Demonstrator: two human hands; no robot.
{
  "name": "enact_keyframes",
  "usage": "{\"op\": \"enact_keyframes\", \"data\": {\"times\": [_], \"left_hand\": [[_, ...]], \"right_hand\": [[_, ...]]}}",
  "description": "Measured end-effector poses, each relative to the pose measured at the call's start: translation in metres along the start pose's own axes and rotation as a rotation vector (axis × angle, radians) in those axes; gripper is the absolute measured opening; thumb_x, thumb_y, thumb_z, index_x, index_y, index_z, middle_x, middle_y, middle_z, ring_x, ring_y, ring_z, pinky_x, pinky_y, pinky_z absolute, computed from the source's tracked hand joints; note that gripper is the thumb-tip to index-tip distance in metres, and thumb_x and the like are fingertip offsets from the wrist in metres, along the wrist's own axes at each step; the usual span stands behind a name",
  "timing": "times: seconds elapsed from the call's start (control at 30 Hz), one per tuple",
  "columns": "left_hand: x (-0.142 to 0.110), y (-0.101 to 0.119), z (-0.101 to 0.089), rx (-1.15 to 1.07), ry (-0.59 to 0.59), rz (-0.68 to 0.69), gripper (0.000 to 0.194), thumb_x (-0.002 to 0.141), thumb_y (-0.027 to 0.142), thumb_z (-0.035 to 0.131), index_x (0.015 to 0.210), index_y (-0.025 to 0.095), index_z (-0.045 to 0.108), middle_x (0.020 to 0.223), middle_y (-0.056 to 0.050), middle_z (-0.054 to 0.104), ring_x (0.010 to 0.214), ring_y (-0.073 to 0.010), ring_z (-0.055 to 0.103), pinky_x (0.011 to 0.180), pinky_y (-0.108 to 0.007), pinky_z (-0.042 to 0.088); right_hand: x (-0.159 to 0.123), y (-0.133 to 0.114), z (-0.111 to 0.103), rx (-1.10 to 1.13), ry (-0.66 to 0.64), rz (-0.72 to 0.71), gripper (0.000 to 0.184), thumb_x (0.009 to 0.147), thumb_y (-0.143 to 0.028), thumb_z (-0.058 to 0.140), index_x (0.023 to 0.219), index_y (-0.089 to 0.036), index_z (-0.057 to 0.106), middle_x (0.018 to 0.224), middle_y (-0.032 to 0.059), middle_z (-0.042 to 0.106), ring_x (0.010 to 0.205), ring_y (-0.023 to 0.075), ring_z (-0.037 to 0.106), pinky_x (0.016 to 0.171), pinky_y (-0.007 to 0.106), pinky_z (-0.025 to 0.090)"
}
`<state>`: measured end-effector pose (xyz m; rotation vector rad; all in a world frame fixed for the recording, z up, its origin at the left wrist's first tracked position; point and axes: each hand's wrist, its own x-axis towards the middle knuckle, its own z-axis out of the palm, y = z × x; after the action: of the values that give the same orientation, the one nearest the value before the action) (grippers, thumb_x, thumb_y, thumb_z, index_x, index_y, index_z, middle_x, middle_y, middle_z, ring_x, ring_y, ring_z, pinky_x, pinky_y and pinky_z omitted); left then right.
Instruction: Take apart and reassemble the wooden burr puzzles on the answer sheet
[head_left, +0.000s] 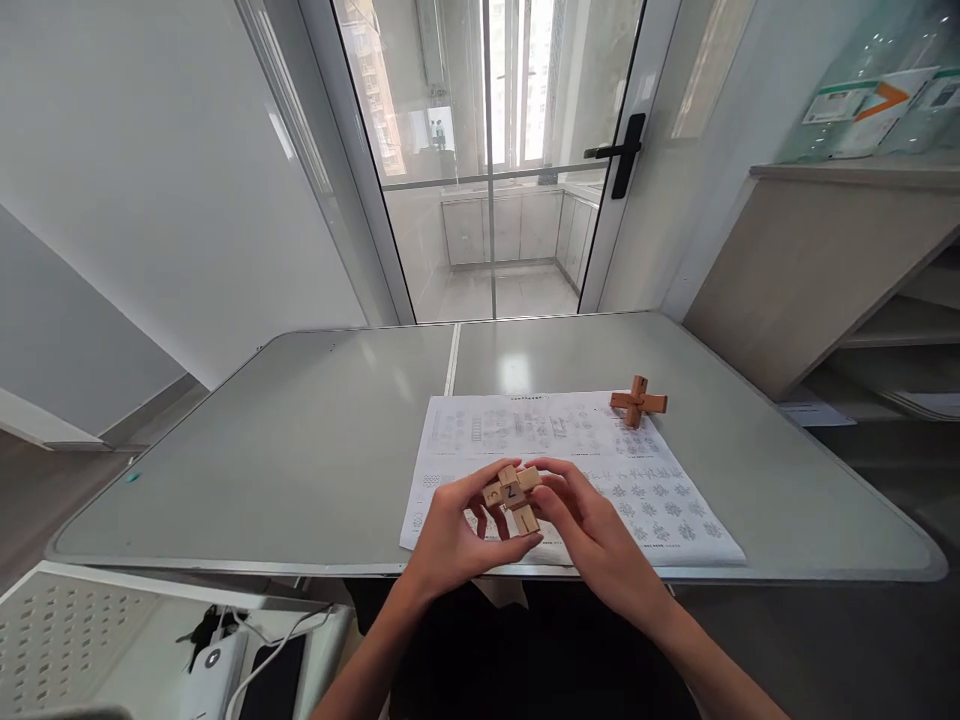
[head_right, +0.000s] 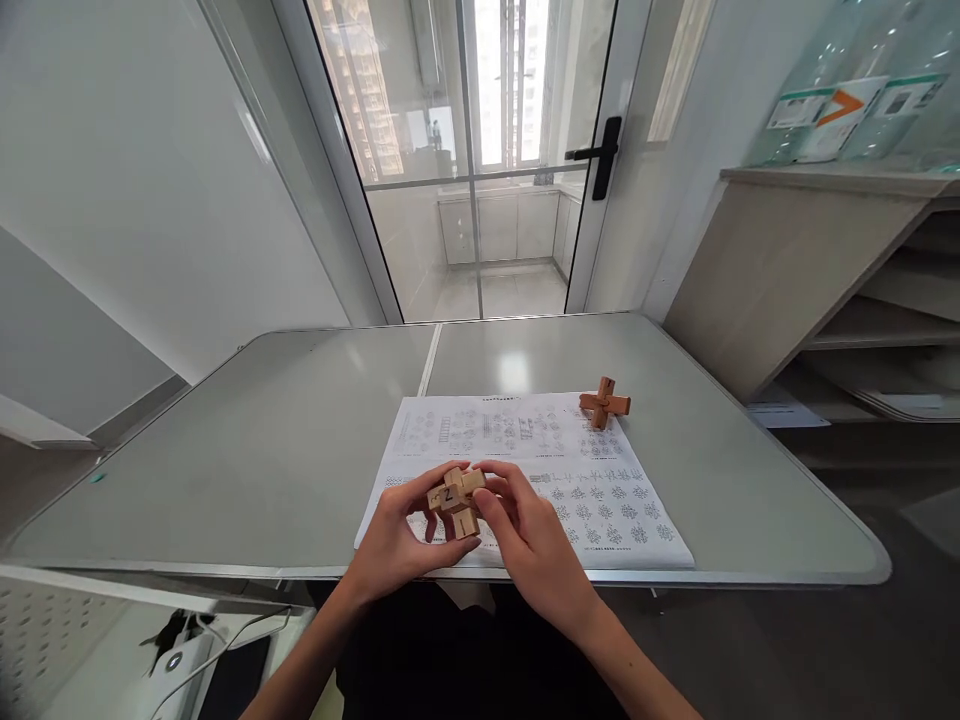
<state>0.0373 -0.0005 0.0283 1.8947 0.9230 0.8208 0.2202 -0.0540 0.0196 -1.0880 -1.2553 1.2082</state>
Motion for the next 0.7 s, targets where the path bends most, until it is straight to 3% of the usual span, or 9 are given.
{"op": "enact_keyframes", "data": {"times": [0.1, 0.23, 0.43, 0.57, 0.7], "left_hand": [[-0.001, -0.003, -0.001, 0.009, 0.039, 0.02, 0.068, 0.072, 0.023, 0.085, 0.137, 0.026, 0.063, 0.11, -0.003, 0.077, 0.075, -0.0134, 0.064, 0.057, -0.021, 0.052], [-0.001, -0.007, -0.003, 0.172, 0.103, 0.164, 0.067, 0.073, 0.014, 0.078, 0.136, 0.028, 0.061, 0.128, -0.005, 0.074, 0.07, -0.0114, 0.064, 0.056, -0.023, 0.053], [0.008, -0.016, -0.01, 0.468, 0.077, 0.368, 0.061, 0.08, 0.018, 0.073, 0.138, 0.031, 0.058, 0.122, -0.002, 0.077, 0.084, -0.016, 0.073, 0.066, -0.026, 0.057], [0.019, -0.014, -0.008, 0.515, -0.002, 0.332, 0.067, 0.087, 0.027, 0.073, 0.148, 0.038, 0.049, 0.129, -0.002, 0.073, 0.084, -0.0158, 0.073, 0.071, -0.028, 0.059], [0.019, -0.021, -0.011, 0.445, -0.074, 0.188, 0.093, 0.087, 0.035, 0.076, 0.162, 0.04, 0.022, 0.148, -0.007, 0.059, 0.081, -0.0153, 0.07, 0.071, -0.03, 0.061]], "right_hand": [[0.007, 0.0, 0.003, -0.142, 0.035, -0.06, 0.029, 0.106, -0.051, 0.049, 0.116, -0.026, 0.058, 0.113, 0.0054, 0.076, 0.099, 0.0227, 0.072, 0.088, 0.035, 0.055], [0.012, -0.001, 0.003, -0.165, 0.017, -0.029, 0.034, 0.106, -0.055, 0.046, 0.106, -0.024, 0.06, 0.103, 0.0047, 0.078, 0.09, 0.0222, 0.074, 0.082, 0.033, 0.055], [0.017, -0.003, -0.001, -0.057, 0.036, 0.074, 0.043, 0.097, -0.064, 0.056, 0.097, -0.022, 0.065, 0.099, 0.0052, 0.076, 0.094, 0.0242, 0.074, 0.088, 0.036, 0.058], [0.019, -0.002, -0.009, 0.013, 0.056, 0.097, 0.046, 0.095, -0.067, 0.058, 0.095, -0.022, 0.065, 0.099, 0.0063, 0.077, 0.096, 0.0253, 0.074, 0.094, 0.04, 0.058], [0.019, 0.009, -0.045, -0.085, 0.181, 0.091, 0.049, 0.093, -0.069, 0.057, 0.098, -0.021, 0.066, 0.11, 0.0105, 0.078, 0.099, 0.0283, 0.076, 0.093, 0.04, 0.058]]}}
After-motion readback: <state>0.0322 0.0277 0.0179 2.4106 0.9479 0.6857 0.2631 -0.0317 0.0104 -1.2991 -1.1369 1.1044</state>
